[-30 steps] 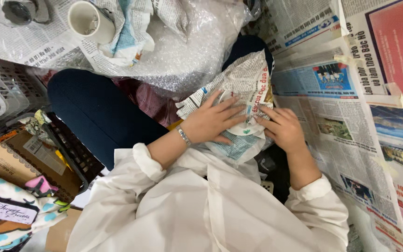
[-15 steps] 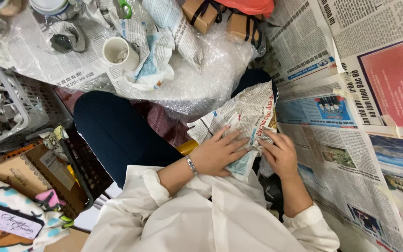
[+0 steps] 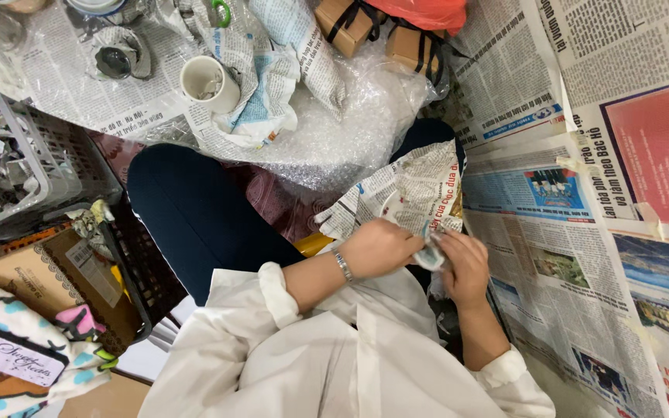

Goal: The person sits on the floor and wraps small ceramic items, such as cups and plates, in newspaper and bubble wrap. They carefully fold the newspaper around each item and place the wrapped objects into a pile.

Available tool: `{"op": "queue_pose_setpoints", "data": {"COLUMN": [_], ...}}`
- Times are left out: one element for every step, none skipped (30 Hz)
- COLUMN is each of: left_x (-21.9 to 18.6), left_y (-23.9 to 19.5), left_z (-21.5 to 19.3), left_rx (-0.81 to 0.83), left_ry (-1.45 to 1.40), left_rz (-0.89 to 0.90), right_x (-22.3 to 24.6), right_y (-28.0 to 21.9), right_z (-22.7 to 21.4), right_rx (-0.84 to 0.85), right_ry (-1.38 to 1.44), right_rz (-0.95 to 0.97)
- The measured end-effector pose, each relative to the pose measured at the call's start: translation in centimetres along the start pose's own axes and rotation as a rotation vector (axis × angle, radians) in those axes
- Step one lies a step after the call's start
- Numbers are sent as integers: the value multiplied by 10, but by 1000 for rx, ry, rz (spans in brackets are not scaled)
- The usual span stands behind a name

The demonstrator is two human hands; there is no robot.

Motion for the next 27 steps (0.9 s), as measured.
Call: {"op": "queue_pose_setpoints", "data": {"left_x": [1, 3, 6, 9, 11, 14, 16, 20, 23, 27, 27, 27, 28, 29, 31, 32, 30, 28, 26, 21, 18, 17, 15, 15, 15, 20, 24], "left_y": [5, 11, 16, 21, 26, 32, 36, 40, 44, 46, 49, 52, 54, 54, 54, 54, 52, 47, 40, 32, 21, 10, -2, -15, -27, -37, -46], "left_z": [0, 1, 2, 4, 5, 6, 7, 10, 13, 15, 14, 13, 10, 7, 3, -2, -10, -19, -28, -35, -43, -51, -63, -75, -86, -89, -91], "left_rx": [-25, -23, -20, -17, 4, 24, 46, 98, 153, 208, 193, 179, 164, 139, 115, 92, 5, -81, -166, -184, -202, -220, -288, -356, -423, -384, -344], "left_ry": [-13, -12, -11, -11, -8, -6, -5, -12, -19, -26, -34, -41, -48, -75, -103, -131, -145, -159, -173, -183, -192, -201, -165, -130, -94, -50, -8], "left_rz": [-15, -50, -86, -122, -138, -155, -170, -202, -232, -262, -260, -258, -256, -300, -344, -388, -400, -412, -425, -394, -362, -331, -249, -166, -81, -91, -102], "right_x": [-2, -4, -5, -6, -7, -6, -4, -2, 1, 3, 5, 8, 11, 14, 18, 20, 22, 25, 27, 29, 30, 31, 33, 34, 34, 34, 35], "right_y": [-6, -12, -18, -23, -26, -28, -31, -31, -31, -29, -27, -24, -20, -16, -12, -7, -3, 1, 2, 4, 6, 7, 7, 7, 8, 9, 9], "right_z": [1, 3, 4, 8, 12, 16, 17, 18, 19, 20, 21, 22, 23, 24, 25, 25, 25, 25, 24, 24, 23, 23, 22, 22, 22, 23, 23], "right_rx": [-7, -15, -22, 0, 20, 39, 25, 10, -5, 0, 7, 14, 35, 57, 77, 77, 78, 79, 68, 56, 44, 29, 18, 7, 6, 6, 8], "right_ry": [21, 43, 66, 45, 23, 1, -38, -77, -116, -136, -156, -175, -221, -267, -312, -312, -311, -311, -299, -287, -276, -272, -267, -261, -247, -232, -218], "right_rz": [-29, -59, -88, -112, -136, -160, -181, -201, -219, -223, -226, -229, -222, -214, -204, -201, -196, -190, -169, -147, -125, -126, -125, -123, -115, -107, -98]}}
Point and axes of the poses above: each hand's wrist, its own y-axis towards the middle knuckle, its own z-axis out of the palm, x = y × z, the point moved 6 cm from there along y, towards the middle knuckle, and after that the axes turned 4 degrees about -z, right-handed, at the moved point
